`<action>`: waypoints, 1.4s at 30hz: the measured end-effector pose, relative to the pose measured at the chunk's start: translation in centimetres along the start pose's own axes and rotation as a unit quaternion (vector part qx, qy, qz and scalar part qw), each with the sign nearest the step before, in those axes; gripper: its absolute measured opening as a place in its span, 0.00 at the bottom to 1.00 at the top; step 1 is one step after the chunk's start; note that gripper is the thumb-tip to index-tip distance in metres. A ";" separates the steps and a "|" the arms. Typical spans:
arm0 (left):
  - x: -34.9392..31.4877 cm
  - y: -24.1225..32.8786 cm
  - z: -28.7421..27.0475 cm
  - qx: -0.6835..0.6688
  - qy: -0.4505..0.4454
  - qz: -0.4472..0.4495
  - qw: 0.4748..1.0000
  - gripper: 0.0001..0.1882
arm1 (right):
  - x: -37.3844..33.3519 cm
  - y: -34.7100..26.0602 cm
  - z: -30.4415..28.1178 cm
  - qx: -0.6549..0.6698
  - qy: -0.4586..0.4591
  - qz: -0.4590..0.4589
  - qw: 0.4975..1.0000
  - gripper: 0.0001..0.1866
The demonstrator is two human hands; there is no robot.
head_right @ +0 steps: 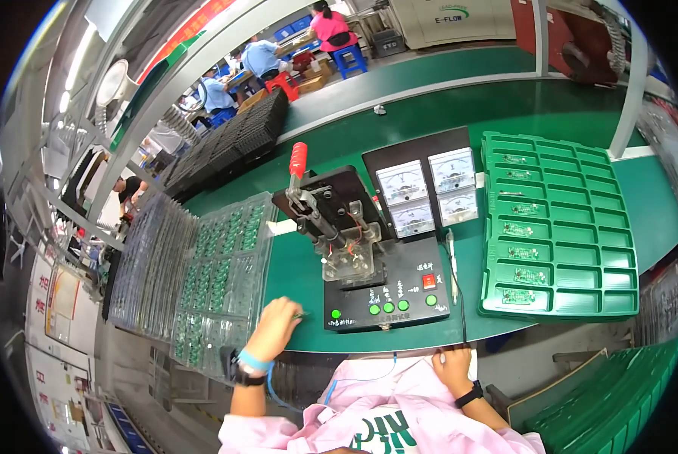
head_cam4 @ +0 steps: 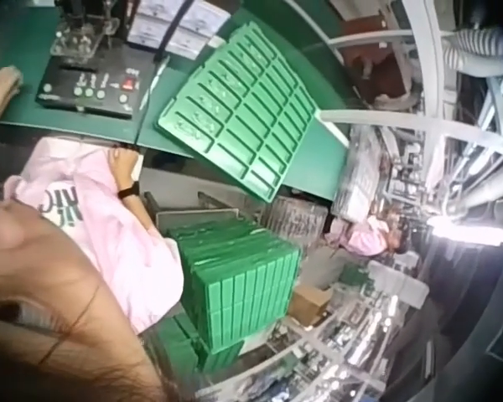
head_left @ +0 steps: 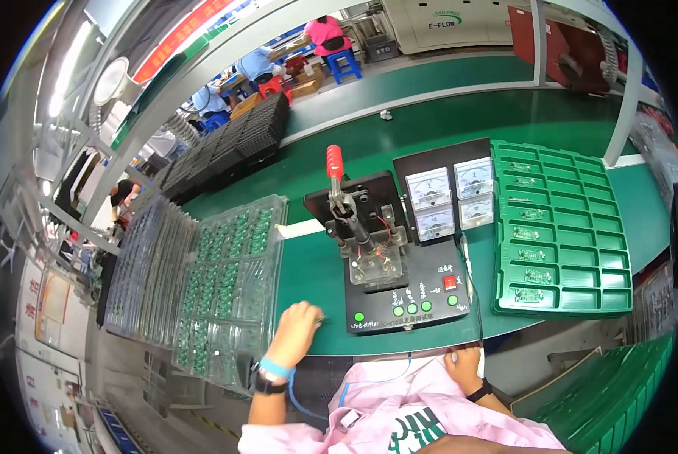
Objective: The person picks up a circuit board, places it into a testing machine, and pulls down the red handle. After pressing buttons on the machine, they lift the handle, remove the board, and place it into a green tray, occasionally stacking the trays.
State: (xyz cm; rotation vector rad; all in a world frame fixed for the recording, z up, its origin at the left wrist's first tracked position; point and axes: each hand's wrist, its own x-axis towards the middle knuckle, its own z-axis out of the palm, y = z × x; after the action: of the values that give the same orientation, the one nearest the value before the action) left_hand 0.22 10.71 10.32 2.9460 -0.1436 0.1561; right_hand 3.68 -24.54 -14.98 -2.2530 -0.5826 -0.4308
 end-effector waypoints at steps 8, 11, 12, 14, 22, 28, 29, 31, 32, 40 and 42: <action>4.8 -0.5 1.4 0.002 0.056 0.008 0.998 0.20 | 0.1 -0.9 -1.8 0.023 -0.002 0.024 0.999 0.10; 1.9 3.3 -1.3 -0.189 0.111 -0.106 0.970 0.18 | 0.5 -2.3 -5.4 0.204 0.025 0.099 0.974 0.09; 0.5 4.5 -1.6 -0.276 0.028 -0.114 0.954 0.17 | 1.4 -3.4 -7.1 0.207 0.030 0.103 0.973 0.09; -1.3 6.6 -0.3 -0.402 -0.166 -0.070 0.898 0.16 | 3.7 -6.5 -10.4 0.229 0.102 0.080 0.965 0.11; -1.2 19.4 18.1 -0.565 -0.410 0.137 0.703 0.31 | 9.5 -12.5 -14.9 0.347 0.113 -0.050 0.930 0.10; -0.2 22.3 19.5 -0.646 -0.368 0.169 0.647 0.28 | 8.0 -12.1 -14.6 0.503 0.129 0.047 0.853 0.08; -0.2 22.4 19.6 -0.622 -0.382 0.174 0.661 0.28 | 7.8 -11.8 -14.5 0.576 0.146 0.078 0.800 0.10; -1.2 23.1 22.1 -0.623 -0.397 0.194 0.646 0.28 | 7.9 -12.1 -14.7 0.646 0.157 0.104 0.740 0.13; -1.7 23.0 23.1 -0.624 -0.401 0.201 0.640 0.27 | 8.1 -12.6 -15.0 0.730 0.139 0.110 0.660 0.15; 1.0 22.4 18.2 -0.575 -0.546 0.181 0.582 0.29 | 9.4 -13.7 -17.1 0.997 0.014 0.070 -0.021 0.24; 1.2 23.9 16.8 -0.572 -0.516 0.241 0.591 0.35 | 8.9 -14.2 -18.8 0.990 -0.034 -0.009 -0.139 0.24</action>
State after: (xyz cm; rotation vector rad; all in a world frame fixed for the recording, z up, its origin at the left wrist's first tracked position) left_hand 0.50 -16.01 -1.60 1.2795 -0.8072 -1.1336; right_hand 1.23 -27.40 9.94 -4.2321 1.3433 -2.3679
